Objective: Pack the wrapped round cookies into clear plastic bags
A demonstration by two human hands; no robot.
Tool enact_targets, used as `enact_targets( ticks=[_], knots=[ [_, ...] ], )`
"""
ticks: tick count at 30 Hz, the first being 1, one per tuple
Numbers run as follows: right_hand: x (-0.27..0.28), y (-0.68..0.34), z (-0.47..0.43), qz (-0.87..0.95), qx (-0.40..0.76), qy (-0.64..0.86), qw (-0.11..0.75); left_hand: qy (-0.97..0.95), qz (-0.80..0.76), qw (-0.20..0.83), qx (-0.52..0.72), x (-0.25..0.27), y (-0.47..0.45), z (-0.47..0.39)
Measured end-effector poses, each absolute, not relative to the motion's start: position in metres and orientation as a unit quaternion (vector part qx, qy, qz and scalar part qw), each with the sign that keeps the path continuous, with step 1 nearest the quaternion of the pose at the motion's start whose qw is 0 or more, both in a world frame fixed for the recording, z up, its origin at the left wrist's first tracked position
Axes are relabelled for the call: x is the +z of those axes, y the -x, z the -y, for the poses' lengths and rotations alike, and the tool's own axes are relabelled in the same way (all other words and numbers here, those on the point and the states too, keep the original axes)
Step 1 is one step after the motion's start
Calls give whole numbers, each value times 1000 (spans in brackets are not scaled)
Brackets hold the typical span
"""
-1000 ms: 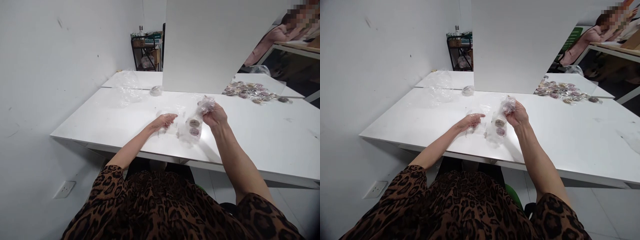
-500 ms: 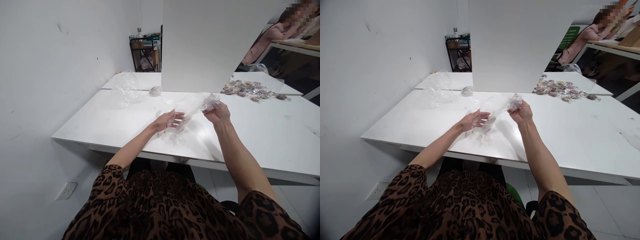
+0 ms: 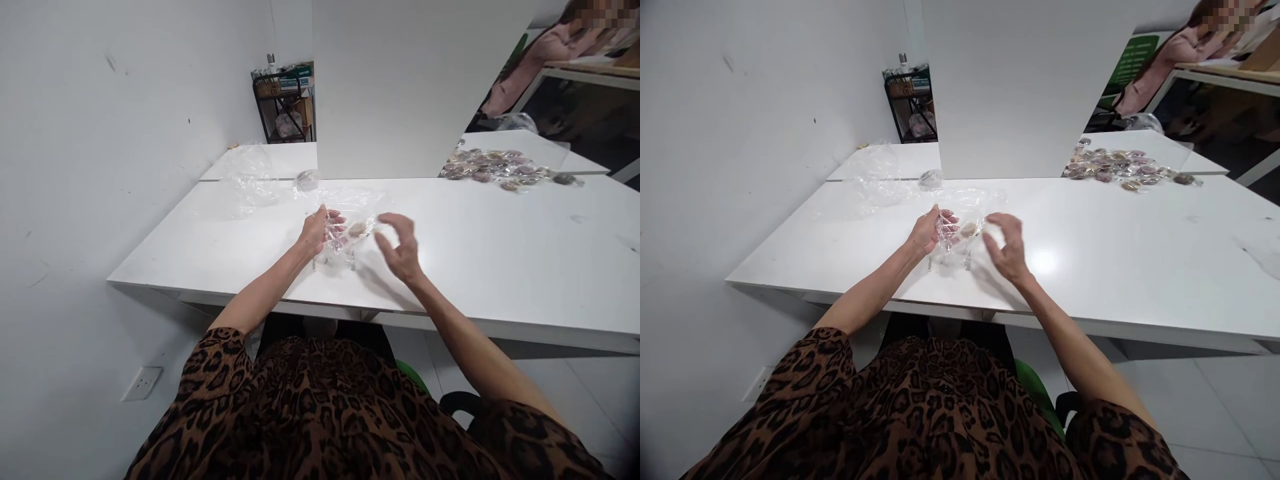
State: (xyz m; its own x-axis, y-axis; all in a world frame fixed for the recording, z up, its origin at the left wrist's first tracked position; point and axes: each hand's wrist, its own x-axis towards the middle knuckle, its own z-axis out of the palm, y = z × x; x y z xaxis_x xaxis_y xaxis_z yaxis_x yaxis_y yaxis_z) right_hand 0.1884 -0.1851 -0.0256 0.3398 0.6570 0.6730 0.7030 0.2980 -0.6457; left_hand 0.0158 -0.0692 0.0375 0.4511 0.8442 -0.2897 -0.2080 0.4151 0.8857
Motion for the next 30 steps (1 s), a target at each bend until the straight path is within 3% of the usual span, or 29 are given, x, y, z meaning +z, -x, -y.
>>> enact_targets(
  ticks=[3,6,12,15,19,24,30],
  knots=[
    [-33,-179,190,697,-39,586,412,-395,-376,748,379,42,-15,66],
    [-41,-192,192,680,26,628,378,-354,-353,764,408,48,-7,58],
    [-34,-176,193,417,402,580,573,-343,-333,764,433,51,-6,64],
    [-25,-154,184,343,471,500,641,-378,-324,773,393,46,-14,79],
    [-19,-153,174,347,368,486,712,-468,-350,717,380,36,-14,86],
    [-14,-161,180,443,52,590,673,-478,-370,701,378,25,-14,84],
    [-7,-155,185,431,46,604,669,-506,-339,716,342,31,-18,92]
  ],
)
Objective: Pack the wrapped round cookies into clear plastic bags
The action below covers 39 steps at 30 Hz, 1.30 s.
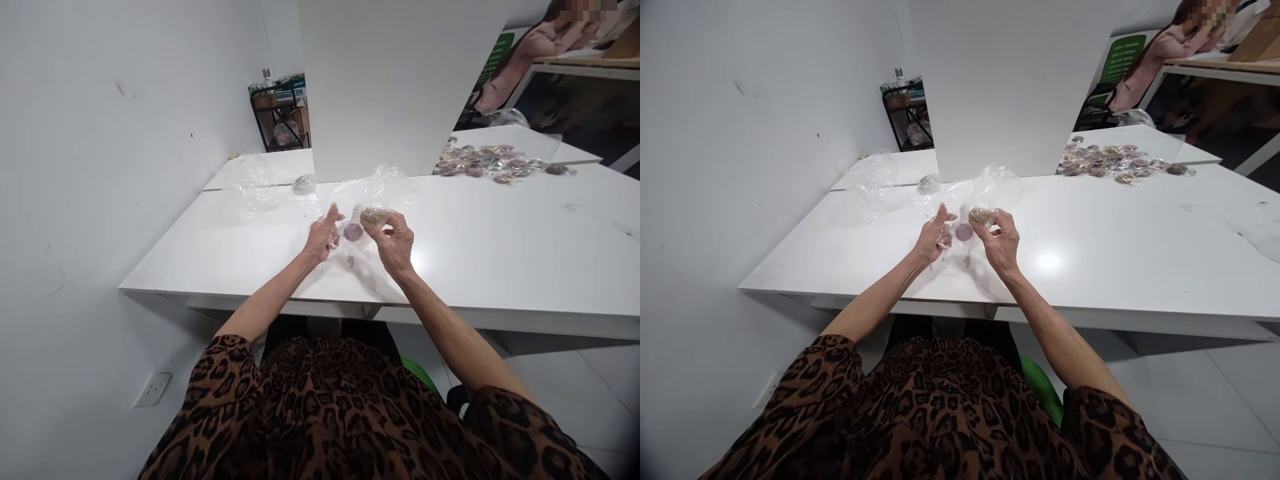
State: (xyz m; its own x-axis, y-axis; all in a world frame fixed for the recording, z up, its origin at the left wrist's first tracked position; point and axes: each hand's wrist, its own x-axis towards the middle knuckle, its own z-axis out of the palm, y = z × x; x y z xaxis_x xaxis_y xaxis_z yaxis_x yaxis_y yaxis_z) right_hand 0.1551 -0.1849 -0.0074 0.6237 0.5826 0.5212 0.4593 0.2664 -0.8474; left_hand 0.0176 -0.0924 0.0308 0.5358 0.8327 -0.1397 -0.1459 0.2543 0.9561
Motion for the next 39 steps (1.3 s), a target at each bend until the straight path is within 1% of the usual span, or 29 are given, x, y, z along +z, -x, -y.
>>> enact_targets(
  ticks=[3,5,7,10,12,14,18,21,24,29,33,39],
  knots=[
    [-8,-159,186,428,5,594,681,-599,-336,679,257,35,-8,97],
    [-9,-162,186,428,24,573,699,-644,-352,651,194,35,-1,97],
    [-11,-166,184,406,123,539,728,-666,-363,632,162,33,6,93],
    [-19,-174,177,319,304,501,745,-661,-338,643,189,30,12,84],
    [-27,-179,174,259,372,513,729,-636,-303,672,230,29,12,79],
    [-34,-182,173,224,401,538,707,-597,-281,705,261,29,9,77],
    [-35,-173,178,255,403,562,676,-544,-273,744,276,36,-1,80],
    [-25,-160,182,297,429,540,660,-545,-273,740,283,46,-8,86],
    [-25,-159,182,311,442,518,664,-525,-262,749,308,62,-9,89],
    [-54,-187,176,244,340,623,661,-477,-226,754,391,93,1,80],
    [-67,-203,174,228,263,649,676,-474,-220,740,423,114,6,77],
    [-53,-190,178,254,242,639,684,-500,-158,730,438,140,-4,74]
  ],
)
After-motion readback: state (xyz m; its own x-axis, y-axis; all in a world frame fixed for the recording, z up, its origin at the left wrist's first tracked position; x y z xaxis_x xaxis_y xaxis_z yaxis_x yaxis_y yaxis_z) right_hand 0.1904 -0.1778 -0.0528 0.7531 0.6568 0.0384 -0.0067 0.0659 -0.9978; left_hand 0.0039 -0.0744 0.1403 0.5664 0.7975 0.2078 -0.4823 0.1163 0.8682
